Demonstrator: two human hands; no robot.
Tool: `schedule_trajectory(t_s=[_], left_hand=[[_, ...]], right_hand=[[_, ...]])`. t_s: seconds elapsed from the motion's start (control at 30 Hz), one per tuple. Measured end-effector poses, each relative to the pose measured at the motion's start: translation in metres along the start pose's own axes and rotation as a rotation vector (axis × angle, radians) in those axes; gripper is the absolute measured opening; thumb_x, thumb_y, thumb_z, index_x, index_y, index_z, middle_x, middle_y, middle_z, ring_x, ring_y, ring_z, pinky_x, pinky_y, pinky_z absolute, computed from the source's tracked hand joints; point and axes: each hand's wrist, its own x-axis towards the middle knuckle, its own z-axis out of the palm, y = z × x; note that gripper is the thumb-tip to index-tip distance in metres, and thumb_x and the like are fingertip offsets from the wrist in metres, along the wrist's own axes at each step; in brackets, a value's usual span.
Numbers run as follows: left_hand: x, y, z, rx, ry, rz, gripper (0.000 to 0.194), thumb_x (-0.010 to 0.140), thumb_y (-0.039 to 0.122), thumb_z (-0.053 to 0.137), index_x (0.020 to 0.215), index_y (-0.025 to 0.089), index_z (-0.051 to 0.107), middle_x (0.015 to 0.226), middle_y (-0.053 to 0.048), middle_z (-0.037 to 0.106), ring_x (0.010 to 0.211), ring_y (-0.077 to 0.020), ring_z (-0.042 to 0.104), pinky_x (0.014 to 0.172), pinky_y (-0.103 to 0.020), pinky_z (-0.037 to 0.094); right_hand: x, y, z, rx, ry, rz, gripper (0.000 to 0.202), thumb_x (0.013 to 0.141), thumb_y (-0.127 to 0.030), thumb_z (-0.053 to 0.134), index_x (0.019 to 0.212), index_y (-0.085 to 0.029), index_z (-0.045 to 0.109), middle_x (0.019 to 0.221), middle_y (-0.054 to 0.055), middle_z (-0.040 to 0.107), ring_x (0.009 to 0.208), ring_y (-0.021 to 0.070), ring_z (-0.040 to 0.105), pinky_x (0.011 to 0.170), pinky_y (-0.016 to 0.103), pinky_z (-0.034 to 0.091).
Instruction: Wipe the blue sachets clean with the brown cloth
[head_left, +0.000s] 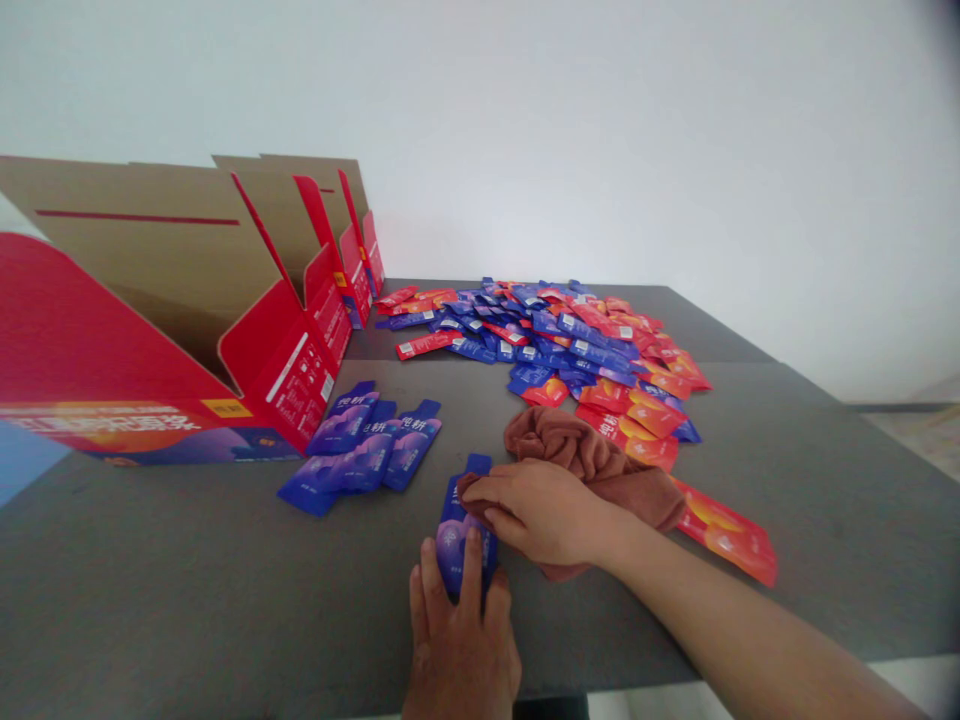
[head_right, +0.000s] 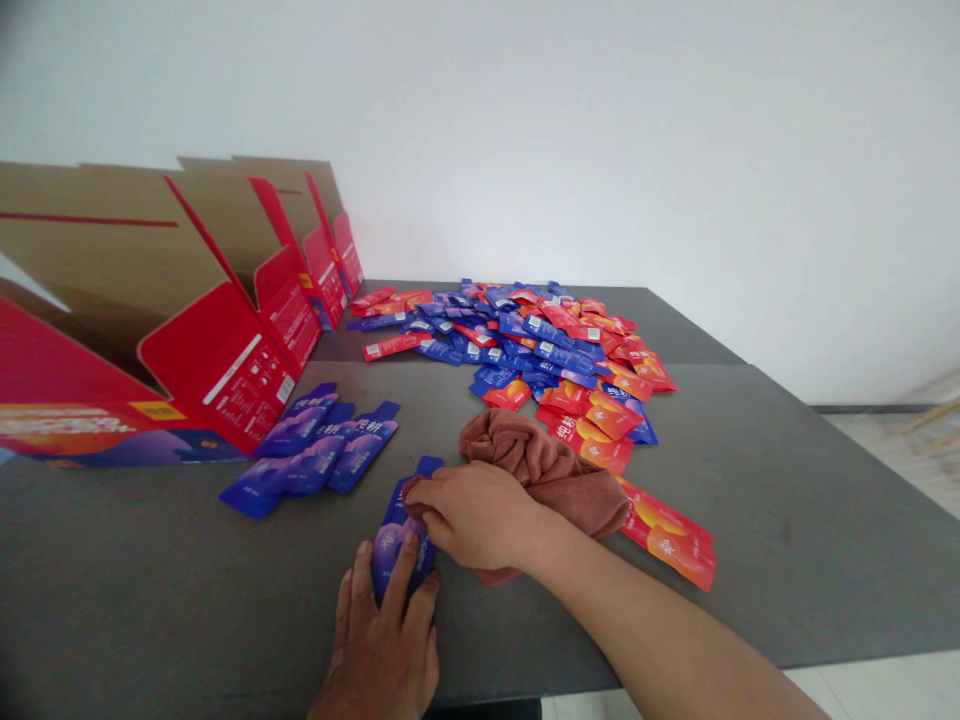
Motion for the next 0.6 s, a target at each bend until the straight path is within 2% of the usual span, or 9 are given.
schedule_trajectory(t_s=[0.27, 0.6], left_hand=[[-0.0005, -0.0007, 0.0000, 0.007, -0.005, 0.006, 0.030, 0.066, 0.027, 0.067, 0.096, 0.026, 0.066, 0.129, -0.004, 0.053, 0.124, -0.0422, 0.035, 0.097, -0.058, 0.038], [-0.0005, -0.0003, 0.0007, -0.007, -0.010, -0.003, 0.032, 0.066, 0.030, 0.068, 0.097, 0.025, 0.066, 0.129, -0.004, 0.053, 0.124, -0.0426, 0.034, 0.098, -0.058, 0.038]], right_hand=[[0.0013, -0.0015, -0.0004, 0.010, -0.003, 0.038, 0.030, 0.090, -0.026, 0.040, 0.112, -0.024, 0.059, 0.100, 0.005, 0.064, 0.091, 0.0186, 0.057, 0.075, 0.029, 0.037], [0.0005, 0.0000, -0.0006, -0.004, -0.014, -0.011, 0.029, 0.089, -0.026, 0.041, 0.112, -0.023, 0.059, 0.098, 0.005, 0.063, 0.086, 0.0177, 0.057, 0.071, 0.028, 0.037]])
